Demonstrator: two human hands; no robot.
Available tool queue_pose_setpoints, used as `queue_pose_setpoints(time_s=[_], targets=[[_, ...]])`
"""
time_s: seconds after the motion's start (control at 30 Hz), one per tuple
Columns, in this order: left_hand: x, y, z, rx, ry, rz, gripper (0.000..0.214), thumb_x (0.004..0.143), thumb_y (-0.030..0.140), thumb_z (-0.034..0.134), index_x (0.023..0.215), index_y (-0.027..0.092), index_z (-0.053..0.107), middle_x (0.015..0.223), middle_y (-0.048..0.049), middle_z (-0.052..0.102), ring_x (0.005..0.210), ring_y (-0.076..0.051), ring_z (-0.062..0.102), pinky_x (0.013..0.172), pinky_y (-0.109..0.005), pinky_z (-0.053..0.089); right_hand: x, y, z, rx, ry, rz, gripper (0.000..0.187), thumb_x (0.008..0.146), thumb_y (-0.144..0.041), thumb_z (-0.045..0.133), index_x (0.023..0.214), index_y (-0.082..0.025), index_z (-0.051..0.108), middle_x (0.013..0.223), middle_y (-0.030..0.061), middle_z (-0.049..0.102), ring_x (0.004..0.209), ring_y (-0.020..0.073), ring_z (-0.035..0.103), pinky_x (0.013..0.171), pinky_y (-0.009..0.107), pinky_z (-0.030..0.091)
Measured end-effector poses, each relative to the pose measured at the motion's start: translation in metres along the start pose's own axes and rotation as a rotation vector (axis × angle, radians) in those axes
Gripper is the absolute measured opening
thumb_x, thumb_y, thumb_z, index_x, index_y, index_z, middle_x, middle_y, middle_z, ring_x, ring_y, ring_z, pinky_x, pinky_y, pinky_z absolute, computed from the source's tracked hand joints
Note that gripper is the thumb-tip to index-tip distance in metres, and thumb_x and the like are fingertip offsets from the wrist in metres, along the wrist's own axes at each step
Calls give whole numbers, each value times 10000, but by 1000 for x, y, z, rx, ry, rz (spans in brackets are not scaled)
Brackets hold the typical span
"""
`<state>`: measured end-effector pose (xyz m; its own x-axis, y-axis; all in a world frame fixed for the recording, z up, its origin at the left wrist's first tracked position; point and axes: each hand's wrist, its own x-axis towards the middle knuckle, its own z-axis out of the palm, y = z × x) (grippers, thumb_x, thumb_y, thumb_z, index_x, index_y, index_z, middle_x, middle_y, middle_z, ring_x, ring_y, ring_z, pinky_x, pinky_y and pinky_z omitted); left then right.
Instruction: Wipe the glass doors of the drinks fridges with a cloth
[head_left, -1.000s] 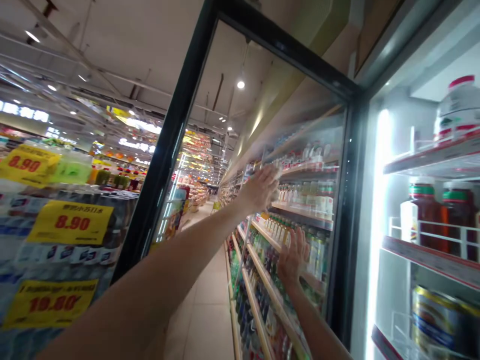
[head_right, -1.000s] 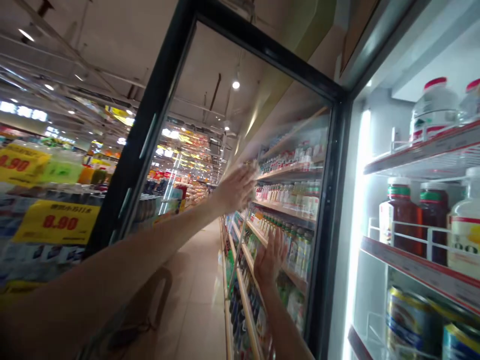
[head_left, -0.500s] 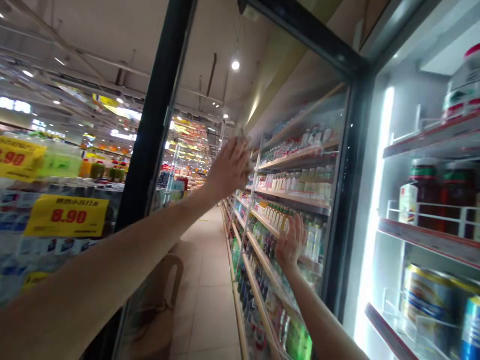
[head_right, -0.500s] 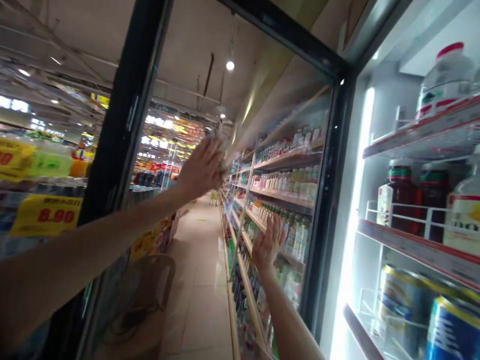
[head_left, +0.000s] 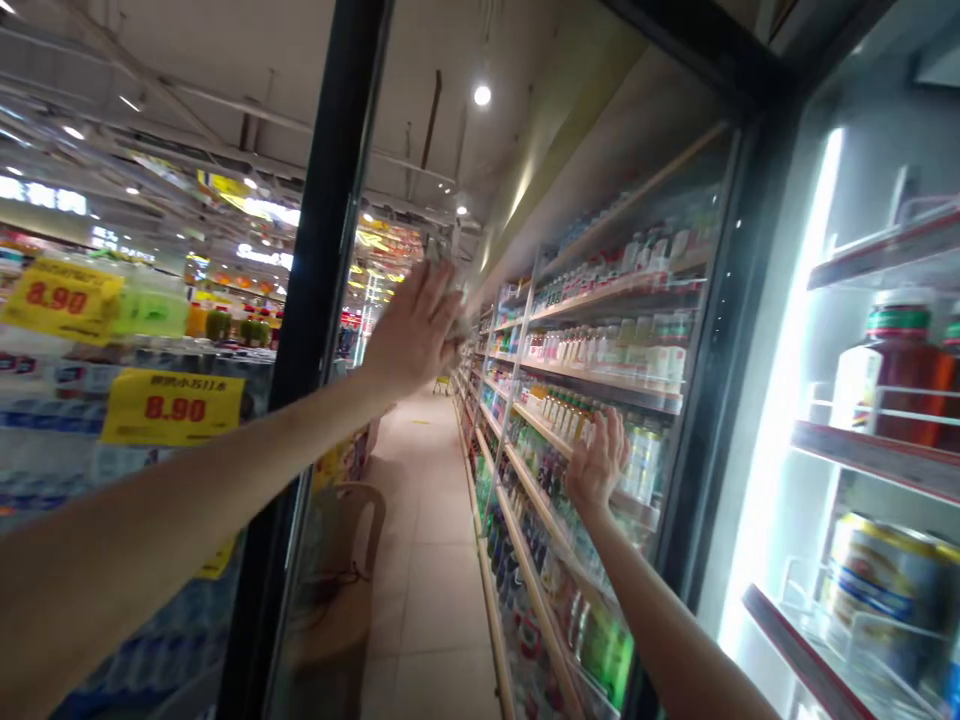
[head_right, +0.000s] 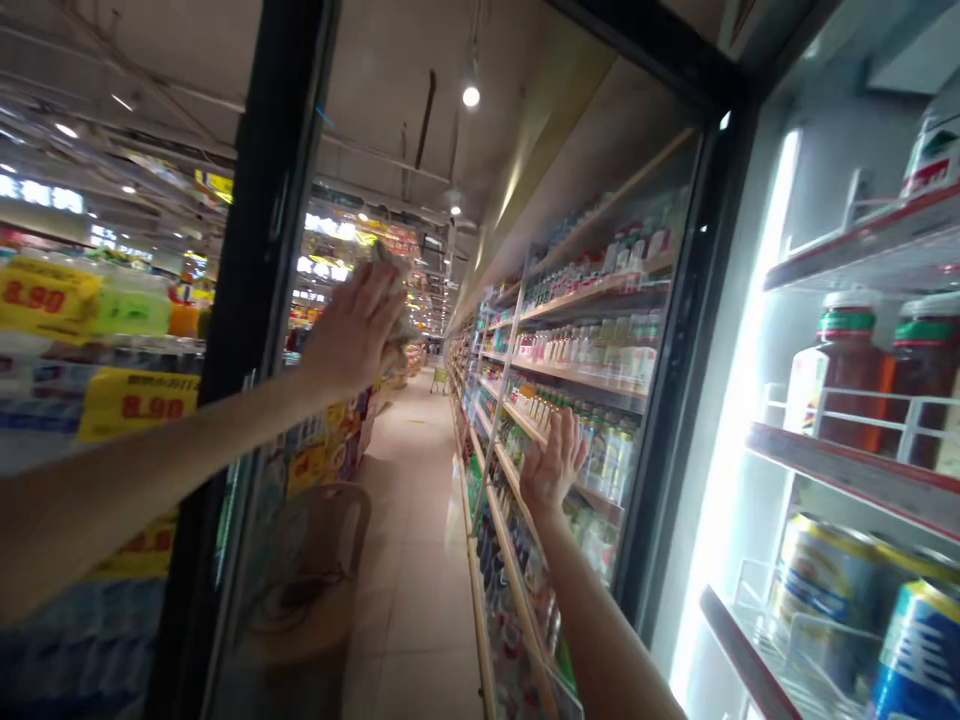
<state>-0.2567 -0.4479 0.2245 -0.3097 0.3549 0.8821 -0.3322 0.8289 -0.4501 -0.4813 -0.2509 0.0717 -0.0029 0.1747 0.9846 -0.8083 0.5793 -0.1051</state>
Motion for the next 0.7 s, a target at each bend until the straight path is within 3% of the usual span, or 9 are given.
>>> queue_pose_setpoints(time_s=[0.03,0.13,0.2,0.27,0.4,0.47,0.53,0.63,0.7], targets=[[-22,15,6,-21,-37,141,469,881,305,433,1284,69,389,1498,-155,190,1390,-321,81,1137,-503,176,0,0,0,2,4,1,501,882,-305,302,1357,-156,363,1384,162,404,1328,249,311,1054,525,249],[-77,55,22,-103,-126,612,379,888,258,415,1256,178,450,1476,-38,298,1392,-232,149,1152,-406,192,0,1,1,2,7,-18,500,886,-304,307,1363,-161,351,1391,166,394,1328,252,312,1050,531,255],[-81,56,21,-114,-170,678,412,894,270,408,1301,206,416,1483,-4,282,1392,-210,153,1151,-391,186,0,2,2,-4,5,-23,500,885,-303,319,1364,-164,350,1389,166,397,1327,254,313,1047,535,260],[-58,34,10,-81,-158,493,463,902,299,409,1347,178,359,1497,-39,244,1395,-230,132,1141,-441,170,0,3,2,-8,7,-19,500,884,-306,322,1365,-168,351,1390,162,397,1328,255,310,1046,538,264],[-7,-16,-14,-10,4,-126,468,888,286,450,1317,109,387,1500,-106,204,1386,-284,109,1117,-487,157,1,1,-1,4,-14,3,506,888,-319,308,1372,-176,343,1411,150,373,1333,256,302,1047,543,260],[-14,-11,-14,-16,25,-161,471,881,269,455,1301,63,394,1501,-140,180,1385,-297,83,1123,-473,152,1,0,-2,11,-20,10,506,889,-322,308,1372,-176,340,1415,150,370,1336,257,300,1048,543,255],[-45,12,-5,-41,-5,59,451,881,268,446,1271,42,426,1492,-162,203,1390,-296,65,1132,-459,156,0,-1,-2,16,-6,8,499,891,-322,313,1368,-178,347,1411,149,378,1337,257,299,1051,545,250],[-94,46,12,-113,-95,606,371,850,300,490,1191,156,525,1465,-63,317,1394,-248,132,1136,-395,200,1,-1,-1,22,1,7,489,893,-315,321,1362,-182,354,1411,146,379,1338,253,299,1054,545,248],[-101,49,16,-132,-146,741,370,849,319,497,1203,214,519,1448,-23,352,1371,-226,230,1120,-378,244,1,-3,-1,22,-2,11,488,892,-312,322,1362,-183,354,1411,147,379,1335,256,303,1052,553,246]])
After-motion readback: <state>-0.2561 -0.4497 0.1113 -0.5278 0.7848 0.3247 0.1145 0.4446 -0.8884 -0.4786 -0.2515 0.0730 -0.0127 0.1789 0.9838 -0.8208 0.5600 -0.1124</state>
